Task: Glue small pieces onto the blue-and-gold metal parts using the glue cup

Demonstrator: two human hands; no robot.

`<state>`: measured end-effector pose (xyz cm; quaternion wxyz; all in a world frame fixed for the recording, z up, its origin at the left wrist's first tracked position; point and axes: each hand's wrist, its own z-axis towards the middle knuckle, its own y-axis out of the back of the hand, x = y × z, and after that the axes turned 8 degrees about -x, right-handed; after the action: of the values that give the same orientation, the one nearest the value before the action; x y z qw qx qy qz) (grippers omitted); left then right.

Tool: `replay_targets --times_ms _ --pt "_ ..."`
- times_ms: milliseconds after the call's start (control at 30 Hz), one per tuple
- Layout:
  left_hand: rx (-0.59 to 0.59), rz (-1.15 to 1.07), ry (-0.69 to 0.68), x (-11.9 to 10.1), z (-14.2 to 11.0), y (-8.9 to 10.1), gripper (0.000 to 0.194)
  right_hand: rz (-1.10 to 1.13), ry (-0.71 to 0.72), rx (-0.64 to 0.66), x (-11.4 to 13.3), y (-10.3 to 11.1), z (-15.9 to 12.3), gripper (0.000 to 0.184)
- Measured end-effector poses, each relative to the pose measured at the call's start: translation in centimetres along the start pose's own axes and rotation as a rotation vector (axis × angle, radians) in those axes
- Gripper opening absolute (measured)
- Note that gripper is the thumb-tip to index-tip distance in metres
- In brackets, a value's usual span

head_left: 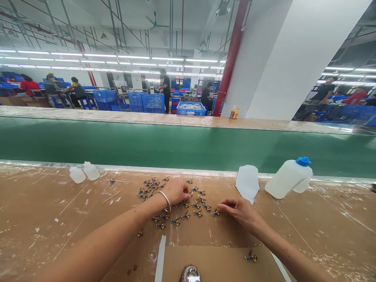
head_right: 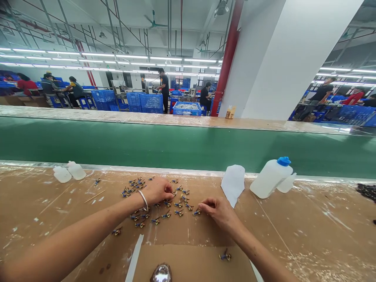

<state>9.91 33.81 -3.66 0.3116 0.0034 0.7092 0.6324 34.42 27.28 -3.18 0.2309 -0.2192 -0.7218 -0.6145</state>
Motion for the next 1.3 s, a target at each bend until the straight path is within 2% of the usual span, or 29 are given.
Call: replay_targets --times_ms 100,167,367,500,633,800,1067,1300 --pt "-0.021 0.064 -0.036 -0.6 0.2 -0.3 0.017 -0.003 0.025 -0.081 1.1 -0.1 0.5 0.032" --pt "-0.041 0.102 -0.059 -0.8 0.1 -0.3 0.015 0.027 0.066 -0.09 2.2 -0.6 1.2 0.034" --pt "-0.158 0.121 -0.128 -0.9 -0.5 0.8 0.016 0.247 0.182 -0.023 6.3 -2.5 3.9 0.028" --pt "-0.289 0.101 -0.189 -0.4 -1.0 1.8 0.016 0.395 0.176 0.013 7.8 -2.8 4.7 0.029" --pt "-0.361 0.103 -0.275 0.4 -1.6 2.5 0.014 0.482 0.117 0.008 8.5 -2.9 4.8 0.03" --pt "-0.392 0.138 -0.361 0.9 -2.3 2.8 0.016 0.528 0.068 0.061 9.3 -3.2 4.7 0.034" --pt "-0.448 0.18 -0.349 1.4 -2.7 2.5 0.01 0.534 0.006 0.122 9.9 -3.5 4.7 0.032" --pt "-0.472 0.125 -0.322 1.7 -2.9 2.6 0.006 0.527 0.022 0.105 10.3 -3.9 5.1 0.022"
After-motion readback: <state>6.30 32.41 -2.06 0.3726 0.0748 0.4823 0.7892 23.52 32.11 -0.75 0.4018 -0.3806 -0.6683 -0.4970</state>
